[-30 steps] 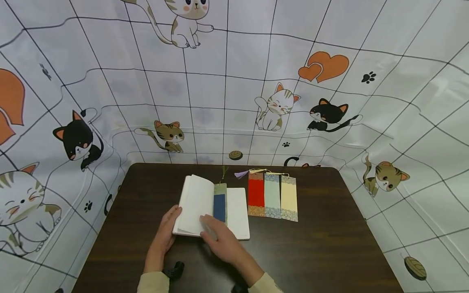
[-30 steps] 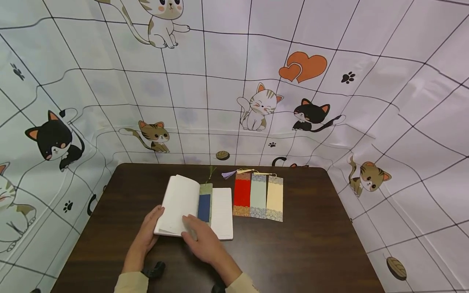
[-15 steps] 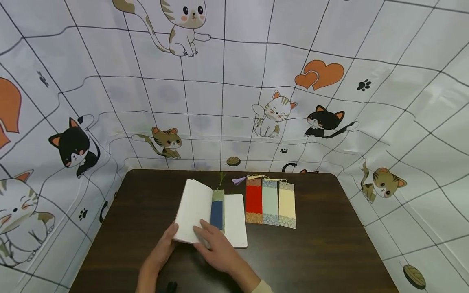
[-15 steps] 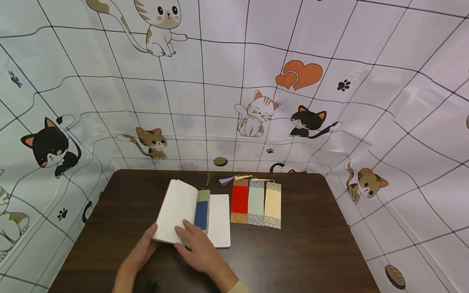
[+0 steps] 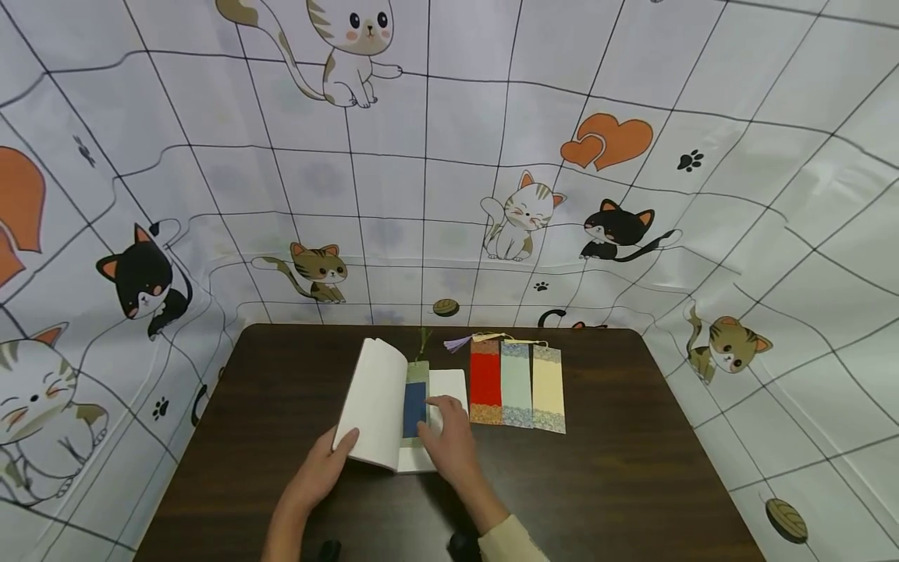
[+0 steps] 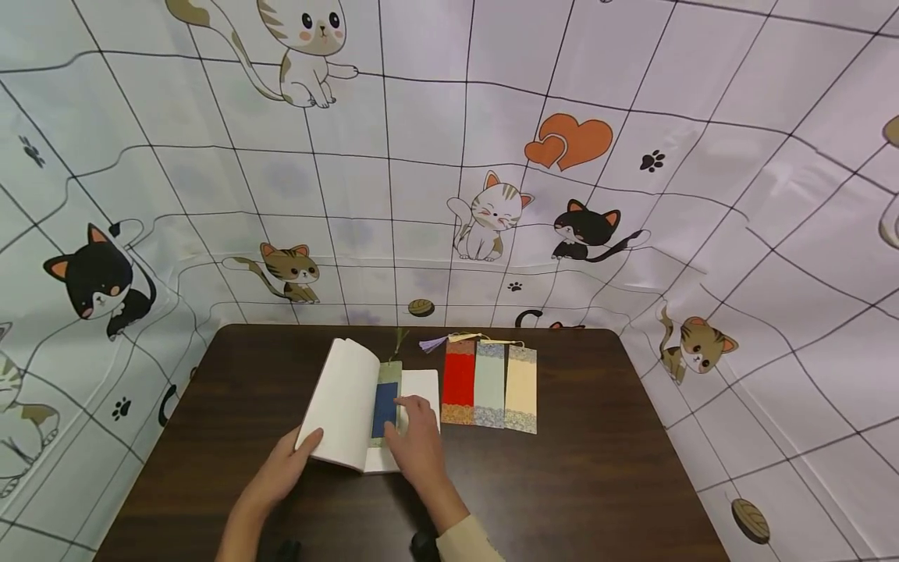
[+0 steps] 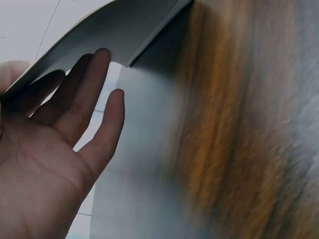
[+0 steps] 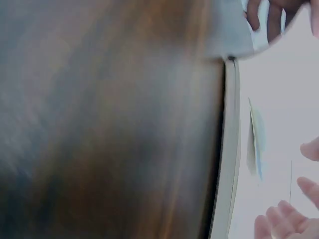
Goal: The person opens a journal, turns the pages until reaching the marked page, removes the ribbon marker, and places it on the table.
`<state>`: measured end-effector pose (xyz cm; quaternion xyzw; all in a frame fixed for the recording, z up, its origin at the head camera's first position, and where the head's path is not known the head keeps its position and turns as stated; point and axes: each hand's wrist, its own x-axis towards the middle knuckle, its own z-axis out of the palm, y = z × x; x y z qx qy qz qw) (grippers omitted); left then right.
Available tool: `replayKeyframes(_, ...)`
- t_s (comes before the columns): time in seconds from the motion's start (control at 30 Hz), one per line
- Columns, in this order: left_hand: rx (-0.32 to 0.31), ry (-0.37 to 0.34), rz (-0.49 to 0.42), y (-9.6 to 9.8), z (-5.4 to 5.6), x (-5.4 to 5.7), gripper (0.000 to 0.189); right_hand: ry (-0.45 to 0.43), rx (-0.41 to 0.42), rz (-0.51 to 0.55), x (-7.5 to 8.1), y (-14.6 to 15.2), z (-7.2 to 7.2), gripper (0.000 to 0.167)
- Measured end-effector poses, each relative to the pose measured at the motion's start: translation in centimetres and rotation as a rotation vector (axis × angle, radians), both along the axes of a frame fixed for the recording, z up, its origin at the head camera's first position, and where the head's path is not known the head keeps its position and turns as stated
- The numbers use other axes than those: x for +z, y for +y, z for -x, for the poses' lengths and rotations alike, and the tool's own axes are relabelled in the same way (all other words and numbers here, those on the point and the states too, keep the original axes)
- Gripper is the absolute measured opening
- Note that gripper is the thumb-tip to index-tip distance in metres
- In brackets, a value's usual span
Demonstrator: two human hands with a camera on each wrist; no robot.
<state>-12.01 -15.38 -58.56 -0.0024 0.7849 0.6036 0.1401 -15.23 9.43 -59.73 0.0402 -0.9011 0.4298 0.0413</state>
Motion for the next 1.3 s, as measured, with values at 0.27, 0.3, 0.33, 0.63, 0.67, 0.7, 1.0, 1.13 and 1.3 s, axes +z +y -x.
replayKeyframes(0.27,0.052,0.026,-0.012,0.6,0.2,-0.5,0.058,-0.193,-0.075,0.230,-0.5,0.5,1.5,0.056)
replayKeyframes(0.3,0.050,0.024,-0.009,0.5,0.2,-0.5,0.059,-0.209,-0.070,0.255,-0.5,0.4,1.5,0.058)
replayKeyframes(0.33,0.047,0.021,-0.006,0.5,0.3,-0.5,0.060,-0.227,-0.070,0.282,-0.5,0.4,1.6,0.059)
replayKeyframes(0.63,0.041,-0.003,0.017,0.8,0.3,-0.6,0.068,-0.335,-0.086,0.502,-1.0,0.3,2.2,0.069)
replayKeyframes(0.67,0.035,0.002,0.013,0.8,0.3,-0.6,0.070,-0.339,-0.083,0.508,-1.0,0.3,2.2,0.071)
replayKeyframes(0.7,0.032,0.004,0.005,0.9,0.3,-0.7,0.072,-0.343,-0.083,0.510,-1.0,0.3,2.1,0.073)
replayKeyframes(1.0,0.024,0.007,0.030,1.9,0.4,-0.1,0.078,-0.326,-0.028,0.490,-1.9,0.0,2.4,0.059)
replayKeyframes(1.13,0.039,0.013,0.051,2.6,0.3,0.4,0.076,-0.279,-0.003,0.459,-2.1,0.2,2.7,0.038)
replayKeyframes(1.3,0.070,0.106,0.071,3.3,0.2,0.6,0.069,-0.224,-0.025,0.407,-2.1,1.0,2.9,0.033)
